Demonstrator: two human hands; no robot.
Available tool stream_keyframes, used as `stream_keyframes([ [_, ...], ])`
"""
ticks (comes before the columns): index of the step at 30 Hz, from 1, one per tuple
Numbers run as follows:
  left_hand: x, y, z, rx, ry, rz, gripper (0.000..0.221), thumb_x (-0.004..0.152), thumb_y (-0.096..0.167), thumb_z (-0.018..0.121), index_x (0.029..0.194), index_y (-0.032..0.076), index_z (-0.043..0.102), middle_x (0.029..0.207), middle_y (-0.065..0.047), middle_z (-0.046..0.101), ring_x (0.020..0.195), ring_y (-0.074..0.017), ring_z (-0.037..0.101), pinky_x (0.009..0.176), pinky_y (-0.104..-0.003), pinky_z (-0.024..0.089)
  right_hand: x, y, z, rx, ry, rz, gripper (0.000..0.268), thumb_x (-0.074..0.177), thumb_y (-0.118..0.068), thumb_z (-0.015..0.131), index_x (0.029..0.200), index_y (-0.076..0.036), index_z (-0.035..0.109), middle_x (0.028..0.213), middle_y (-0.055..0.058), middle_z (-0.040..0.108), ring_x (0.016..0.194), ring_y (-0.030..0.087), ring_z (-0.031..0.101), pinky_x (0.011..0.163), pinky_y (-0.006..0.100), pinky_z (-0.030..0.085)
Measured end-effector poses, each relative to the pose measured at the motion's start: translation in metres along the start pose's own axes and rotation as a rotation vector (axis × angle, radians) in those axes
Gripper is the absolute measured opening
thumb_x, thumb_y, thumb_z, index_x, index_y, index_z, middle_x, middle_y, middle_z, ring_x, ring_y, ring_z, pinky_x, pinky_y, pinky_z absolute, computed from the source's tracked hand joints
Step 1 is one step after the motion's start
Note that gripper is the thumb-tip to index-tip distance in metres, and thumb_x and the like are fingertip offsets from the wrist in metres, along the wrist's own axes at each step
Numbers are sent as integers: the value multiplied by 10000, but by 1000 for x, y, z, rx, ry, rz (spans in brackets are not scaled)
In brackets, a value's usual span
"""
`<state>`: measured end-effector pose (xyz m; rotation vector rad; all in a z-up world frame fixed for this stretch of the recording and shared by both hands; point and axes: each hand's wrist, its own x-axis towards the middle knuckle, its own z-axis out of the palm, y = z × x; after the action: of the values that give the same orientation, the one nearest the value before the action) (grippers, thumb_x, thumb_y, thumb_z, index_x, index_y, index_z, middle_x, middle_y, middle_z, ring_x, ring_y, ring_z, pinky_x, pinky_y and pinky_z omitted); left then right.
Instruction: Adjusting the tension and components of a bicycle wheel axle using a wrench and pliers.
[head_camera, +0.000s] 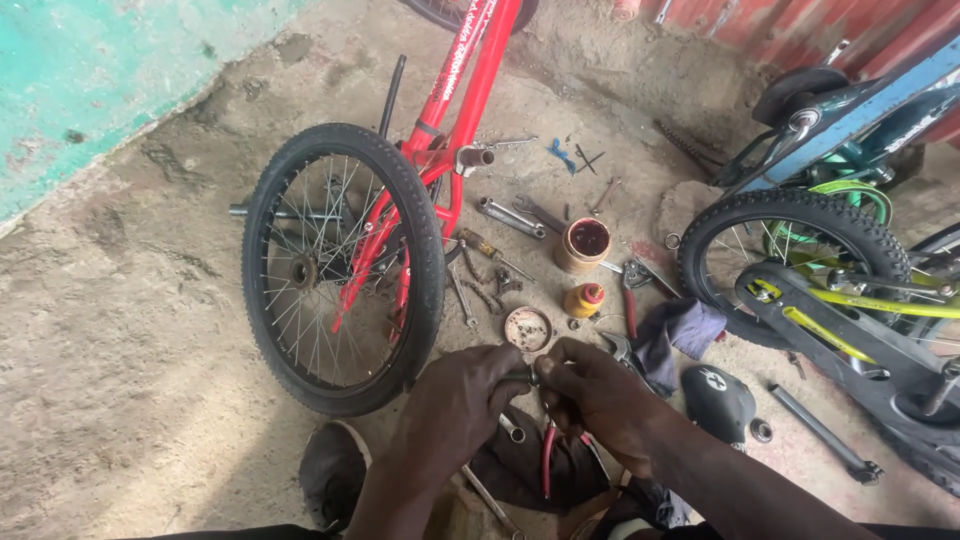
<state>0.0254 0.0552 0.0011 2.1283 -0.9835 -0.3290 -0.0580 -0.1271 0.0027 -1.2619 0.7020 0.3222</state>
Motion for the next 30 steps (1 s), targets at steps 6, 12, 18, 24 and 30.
stream_keyframes([
  [6, 2, 0, -19, -266, -127, -196, 47, 846, 119, 785, 886, 97, 774, 628, -11, 750, 388, -91, 414, 407, -302, 334, 9, 10, -1, -196, -56, -209, 18, 982, -18, 657, 997, -17, 647, 726, 105, 603, 664, 198, 579, 630, 373, 510],
  [12, 3, 18, -49, -393, -345, -414, 177, 932, 140, 655, 970, 72, 814, 626, 0, 660, 557, -99, 552, 582, -274, 440, -2, 1, -4, -441, -186, -554, 135, 937, -39, 692, 1069, -44, 664, 750, 21, 639, 641, 102, 533, 577, 283, 458],
  [18, 3, -7, 1, 76, -38, 18, 402, 853, 272, 772, 1176, 119, 587, 984, -100, 752, 717, -263, 735, 627, -439, 556, -1, -8, 3, -20, -28, -135, 191, 1048, -141, 568, 1017, 45, 601, 784, 149, 602, 624, 218, 578, 549, 362, 484],
  [24, 2, 0, -7, 109, 79, 39, 205, 838, 172, 749, 1040, 190, 722, 839, -30, 757, 624, -246, 719, 549, -435, 544, -6, -22, 11, -156, 119, 40, 357, 1088, -257, 496, 1017, 57, 650, 750, 174, 643, 544, 238, 576, 457, 339, 424],
  [30, 9, -2, -8, 100, 241, 225, 212, 805, 97, 745, 1014, 93, 708, 961, -50, 702, 864, -229, 663, 827, -413, 518, 9, -7, -3, -167, 67, -51, 486, 1067, -386, 505, 874, 33, 655, 648, 132, 568, 443, 192, 485, 388, 330, 364],
])
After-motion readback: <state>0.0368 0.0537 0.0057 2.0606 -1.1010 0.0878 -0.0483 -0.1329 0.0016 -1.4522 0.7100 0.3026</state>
